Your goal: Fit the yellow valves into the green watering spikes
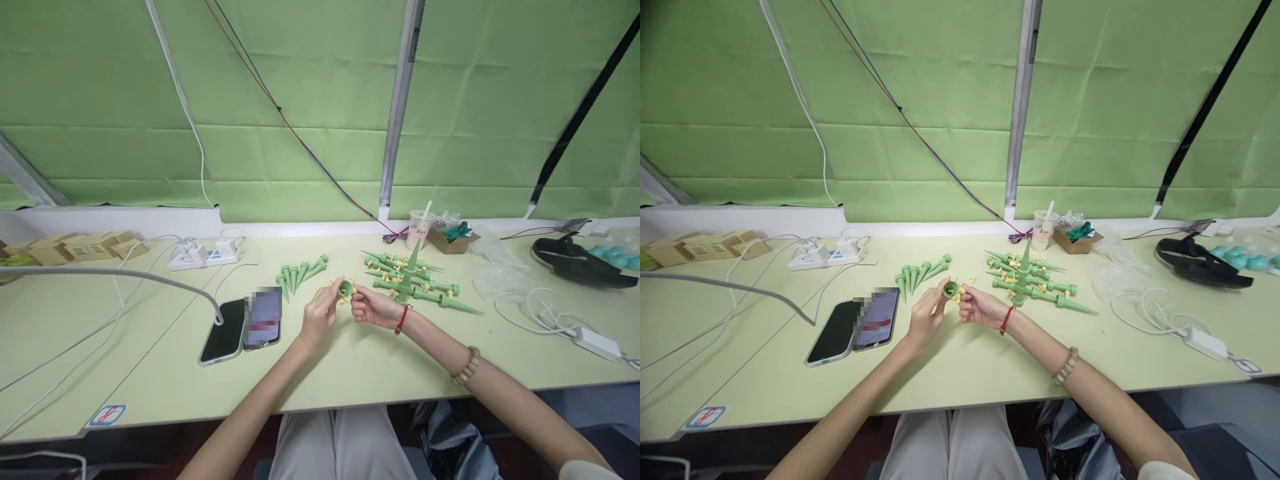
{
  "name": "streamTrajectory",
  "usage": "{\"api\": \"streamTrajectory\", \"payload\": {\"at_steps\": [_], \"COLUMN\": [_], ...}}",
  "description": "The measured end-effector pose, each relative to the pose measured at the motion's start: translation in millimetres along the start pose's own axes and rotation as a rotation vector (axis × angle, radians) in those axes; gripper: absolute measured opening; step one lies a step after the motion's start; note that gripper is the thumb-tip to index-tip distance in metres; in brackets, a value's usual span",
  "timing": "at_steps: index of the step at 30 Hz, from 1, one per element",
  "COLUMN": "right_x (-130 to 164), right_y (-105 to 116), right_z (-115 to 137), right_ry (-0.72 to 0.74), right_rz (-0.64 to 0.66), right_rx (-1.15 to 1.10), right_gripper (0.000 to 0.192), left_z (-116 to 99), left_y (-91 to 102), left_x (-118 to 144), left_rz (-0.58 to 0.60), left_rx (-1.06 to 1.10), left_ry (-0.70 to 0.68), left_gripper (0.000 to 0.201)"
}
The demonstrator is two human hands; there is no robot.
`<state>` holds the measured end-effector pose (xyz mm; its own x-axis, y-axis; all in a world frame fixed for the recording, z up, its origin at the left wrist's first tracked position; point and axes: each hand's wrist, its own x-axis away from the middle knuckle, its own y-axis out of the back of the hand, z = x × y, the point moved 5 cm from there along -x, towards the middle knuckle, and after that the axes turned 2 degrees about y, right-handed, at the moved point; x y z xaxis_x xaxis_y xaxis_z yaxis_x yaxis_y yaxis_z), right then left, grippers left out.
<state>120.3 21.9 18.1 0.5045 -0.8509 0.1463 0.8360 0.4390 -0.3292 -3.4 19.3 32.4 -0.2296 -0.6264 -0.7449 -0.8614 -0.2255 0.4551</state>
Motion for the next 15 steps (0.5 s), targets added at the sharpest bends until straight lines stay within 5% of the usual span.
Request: {"api": "streamTrajectory", "payload": {"at_steps": [6, 12, 15], "right_x": [-4.4, -3.5, -0.7], "right_y": [-4.3, -17.9, -17.2], "right_z": [-2.7, -24.5, -35.0], "right_ry": [0.14, -0.188, -0.3], "right_rz": [-0.086, -0.064, -0.066], "right_rx": [0.138, -0.329, -0.363], "right_gripper": [0.044, 0.041, 0.043], "left_z": [5.2, -0.7, -6.0], "left_y": [1.8, 12.5, 18.3], "left_x": [3.6, 14.0, 19.5], "left_rz": [0.077, 0.046, 0.089], "left_rx": [0.043, -0.207, -0.314], "left_ry": [0.152, -0.323, -0.554], "left_gripper": [0.055, 0.045, 0.043]}}
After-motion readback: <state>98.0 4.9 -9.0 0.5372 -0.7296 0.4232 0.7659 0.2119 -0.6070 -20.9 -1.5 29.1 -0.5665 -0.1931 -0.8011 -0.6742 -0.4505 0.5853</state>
